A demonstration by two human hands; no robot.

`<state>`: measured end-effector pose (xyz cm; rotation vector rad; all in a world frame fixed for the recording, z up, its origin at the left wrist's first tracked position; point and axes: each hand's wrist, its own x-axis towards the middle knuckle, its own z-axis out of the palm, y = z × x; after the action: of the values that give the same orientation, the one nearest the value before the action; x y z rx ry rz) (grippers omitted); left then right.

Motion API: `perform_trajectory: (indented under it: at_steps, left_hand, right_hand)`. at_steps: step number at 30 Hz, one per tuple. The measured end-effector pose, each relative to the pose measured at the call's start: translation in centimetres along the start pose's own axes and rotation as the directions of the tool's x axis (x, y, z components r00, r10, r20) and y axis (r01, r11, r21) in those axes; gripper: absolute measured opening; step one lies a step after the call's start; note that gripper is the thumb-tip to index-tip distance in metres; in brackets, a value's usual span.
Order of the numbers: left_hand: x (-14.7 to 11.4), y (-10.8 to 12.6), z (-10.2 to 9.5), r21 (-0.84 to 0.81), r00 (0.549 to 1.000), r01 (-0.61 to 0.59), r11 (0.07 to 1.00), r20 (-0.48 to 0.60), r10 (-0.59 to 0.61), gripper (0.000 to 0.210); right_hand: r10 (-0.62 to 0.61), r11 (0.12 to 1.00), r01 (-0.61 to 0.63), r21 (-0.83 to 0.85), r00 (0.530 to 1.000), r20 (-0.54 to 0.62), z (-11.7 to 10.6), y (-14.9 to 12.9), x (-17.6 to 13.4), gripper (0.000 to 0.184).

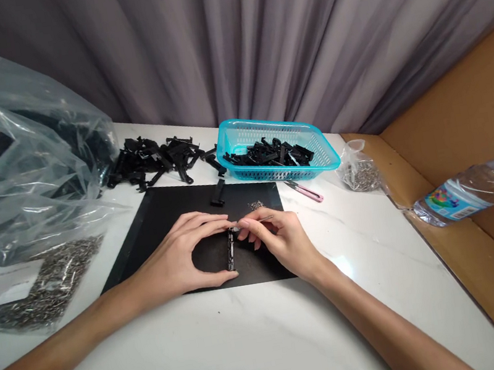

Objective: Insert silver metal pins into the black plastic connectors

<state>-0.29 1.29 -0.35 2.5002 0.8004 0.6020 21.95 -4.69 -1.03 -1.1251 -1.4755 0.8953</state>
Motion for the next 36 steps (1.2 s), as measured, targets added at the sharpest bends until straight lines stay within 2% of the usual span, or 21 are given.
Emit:
perform_trajectory:
  at_steps: [10, 14, 18, 20, 22, 25, 27, 30, 32, 36]
  left_hand:
    - [0.3, -0.1, 0.2, -0.048, 1.000, 0.005, 0.999, 0.001, -0.005, 0.071]
    - [0.2, 0.0, 0.2, -0.062, 0.999, 0.032, 0.998, 0.013, -0.031, 0.072]
    - [0.1, 0.0, 0.1, -0.039, 1.000, 0.008, 0.999, -0.007, -0.008, 0.070]
    - [0.1, 0.0, 0.0, -0.018, 1.000, -0.005, 1.000, -0.014, 0.005, 0.071]
    - [0.0, -0.1, -0.2, -0.001, 1.000, -0.016, 1.000, -0.008, 0.016, 0.072]
    - [-0.1, -0.2, -0.4, 0.009, 0.999, -0.036, 0.999, -0.001, 0.036, 0.070]
    - [-0.3, -0.2, -0.5, 0.012, 0.999, -0.046, 0.999, -0.005, 0.046, 0.069]
    - [-0.5, -0.1, -0.5, 0.024, 0.998, -0.055, 0.998, -0.010, 0.055, 0.067]
    - [-0.6, 0.0, -0.5, 0.040, 0.998, -0.066, 0.997, -0.015, 0.066, 0.067]
    - [-0.7, 0.3, -0.6, 0.071, 0.993, -0.104, 0.992, -0.057, 0.108, 0.067]
  right_hand:
    - [-0.046, 0.998, 0.046, -0.038, 0.999, 0.000, 0.3, 0.2, -0.2, 0.022]
    - [-0.042, 0.998, 0.042, -0.053, 0.999, 0.004, 0.6, 0.1, -0.3, 0.025]
    - [-0.011, 0.998, 0.010, -0.068, 1.000, -0.006, 0.8, -0.2, -0.3, 0.027]
    - [-0.001, 0.999, -0.001, -0.053, 0.999, -0.044, 0.8, -0.4, -0.3, 0.030]
    - [-0.018, 0.998, 0.010, -0.054, 0.991, -0.136, 0.5, -0.6, -0.2, 0.033]
    - [-0.088, 0.986, 0.049, -0.161, 0.966, -0.244, 0.0, -0.6, -0.1, 0.035]
    - [-0.168, 0.948, 0.096, -0.303, 0.961, -0.220, -0.3, -0.4, 0.0, 0.038]
    - [-0.277, 0.845, 0.192, -0.499, 0.956, -0.101, -0.5, 0.0, 0.0, 0.043]
    - [-0.267, 0.837, 0.213, -0.503, 0.963, -0.036, -0.4, 0.1, -0.1, 0.041]
    - [-0.122, 0.924, 0.130, -0.359, 0.991, 0.046, 0.1, 0.0, -0.3, 0.037]
